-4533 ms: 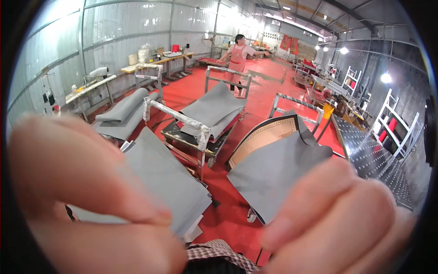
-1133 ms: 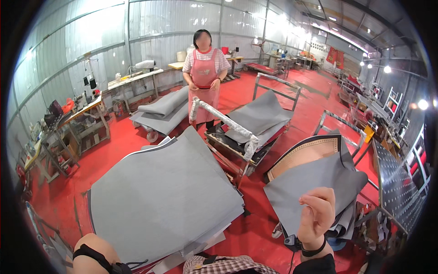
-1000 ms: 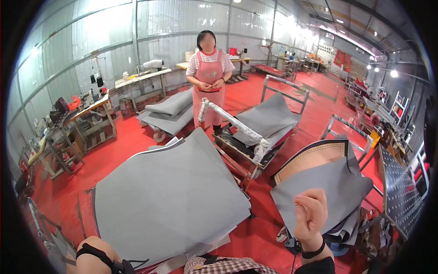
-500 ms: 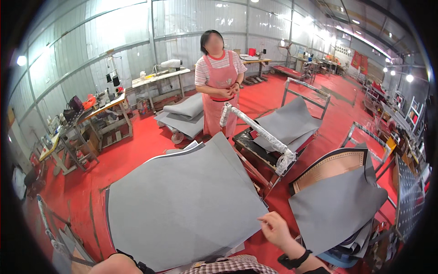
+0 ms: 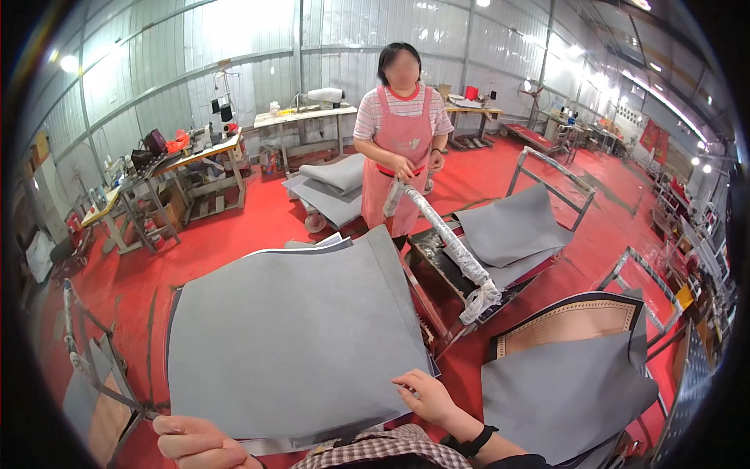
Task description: Sorts and stacks various rubber or foam floor mats onto separate piles.
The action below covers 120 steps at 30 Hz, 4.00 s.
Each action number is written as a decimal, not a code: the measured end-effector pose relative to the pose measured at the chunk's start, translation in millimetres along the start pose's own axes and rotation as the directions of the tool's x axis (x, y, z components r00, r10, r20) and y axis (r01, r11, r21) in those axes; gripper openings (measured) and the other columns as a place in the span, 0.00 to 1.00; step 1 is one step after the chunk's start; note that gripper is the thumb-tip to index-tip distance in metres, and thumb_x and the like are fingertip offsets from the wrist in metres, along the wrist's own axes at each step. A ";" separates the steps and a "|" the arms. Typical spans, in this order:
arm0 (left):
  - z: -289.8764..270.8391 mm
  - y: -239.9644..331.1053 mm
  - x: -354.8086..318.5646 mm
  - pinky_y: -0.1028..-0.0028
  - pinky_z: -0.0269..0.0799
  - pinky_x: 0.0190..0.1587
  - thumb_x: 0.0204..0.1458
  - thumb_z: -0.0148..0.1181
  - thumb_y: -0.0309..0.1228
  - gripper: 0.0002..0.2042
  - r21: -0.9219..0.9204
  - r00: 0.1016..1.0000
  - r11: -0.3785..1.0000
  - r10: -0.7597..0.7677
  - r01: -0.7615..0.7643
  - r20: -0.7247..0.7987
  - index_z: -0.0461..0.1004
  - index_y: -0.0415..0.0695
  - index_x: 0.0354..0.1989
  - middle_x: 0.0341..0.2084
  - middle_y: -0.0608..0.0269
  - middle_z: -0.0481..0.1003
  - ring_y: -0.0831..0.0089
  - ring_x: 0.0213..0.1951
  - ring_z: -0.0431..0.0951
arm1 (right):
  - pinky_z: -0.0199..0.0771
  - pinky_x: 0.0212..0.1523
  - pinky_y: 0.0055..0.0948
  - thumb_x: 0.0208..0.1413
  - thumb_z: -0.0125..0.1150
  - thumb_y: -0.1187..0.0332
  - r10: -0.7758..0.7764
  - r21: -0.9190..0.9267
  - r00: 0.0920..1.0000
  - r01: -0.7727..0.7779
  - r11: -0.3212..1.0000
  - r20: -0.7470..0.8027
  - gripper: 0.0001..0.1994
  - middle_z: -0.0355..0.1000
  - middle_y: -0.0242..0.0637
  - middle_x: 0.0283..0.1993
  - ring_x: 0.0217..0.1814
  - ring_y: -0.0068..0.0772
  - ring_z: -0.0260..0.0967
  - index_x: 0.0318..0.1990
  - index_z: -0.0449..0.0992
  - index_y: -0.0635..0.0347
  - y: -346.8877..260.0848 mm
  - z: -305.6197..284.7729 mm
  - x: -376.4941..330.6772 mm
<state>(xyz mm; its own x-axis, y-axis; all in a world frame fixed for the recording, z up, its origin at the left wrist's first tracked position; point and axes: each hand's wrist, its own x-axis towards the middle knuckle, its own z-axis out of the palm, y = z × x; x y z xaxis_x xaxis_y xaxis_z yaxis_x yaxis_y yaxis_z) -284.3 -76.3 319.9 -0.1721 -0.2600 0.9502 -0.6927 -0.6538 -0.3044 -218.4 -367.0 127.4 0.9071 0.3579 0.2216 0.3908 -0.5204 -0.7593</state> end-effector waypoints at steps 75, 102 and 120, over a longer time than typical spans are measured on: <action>106.4 70.0 104.5 0.67 0.67 0.40 0.48 0.36 0.64 0.49 -0.876 0.852 -0.047 -0.212 0.480 0.479 0.35 0.28 0.62 0.32 0.43 0.74 0.63 0.31 0.76 | 0.68 0.39 0.36 0.54 0.49 0.63 -0.121 0.094 0.880 0.087 0.992 0.460 0.12 0.67 0.42 0.36 0.40 0.44 0.67 0.43 0.70 0.57 66.3 22.4 -36.2; 101.3 79.4 89.0 0.69 0.70 0.37 0.50 0.37 0.61 0.46 -0.863 0.839 0.040 -0.259 0.504 0.478 0.39 0.27 0.61 0.31 0.44 0.74 0.64 0.31 0.76 | 0.69 0.37 0.35 0.54 0.50 0.63 -0.136 0.060 0.833 0.123 0.991 0.537 0.12 0.68 0.41 0.37 0.39 0.43 0.68 0.44 0.71 0.56 61.9 24.1 -43.8; 70.3 62.9 103.0 0.71 0.67 0.35 0.46 0.56 0.19 0.22 -0.691 0.700 0.113 -0.094 0.714 0.708 0.63 0.33 0.52 0.28 0.56 0.74 0.67 0.31 0.73 | 0.69 0.37 0.38 0.54 0.50 0.61 -0.171 0.051 0.768 0.178 0.983 0.617 0.13 0.67 0.43 0.34 0.38 0.46 0.68 0.43 0.70 0.56 64.6 27.5 -46.4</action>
<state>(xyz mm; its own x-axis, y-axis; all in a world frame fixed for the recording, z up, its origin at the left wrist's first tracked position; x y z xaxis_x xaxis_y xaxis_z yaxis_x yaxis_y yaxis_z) -296.4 -194.1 393.8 0.4409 -0.6235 0.6456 -0.6849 0.2311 0.6910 -239.5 -395.9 51.2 0.5332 0.8425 -0.0772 0.5378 -0.4079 -0.7378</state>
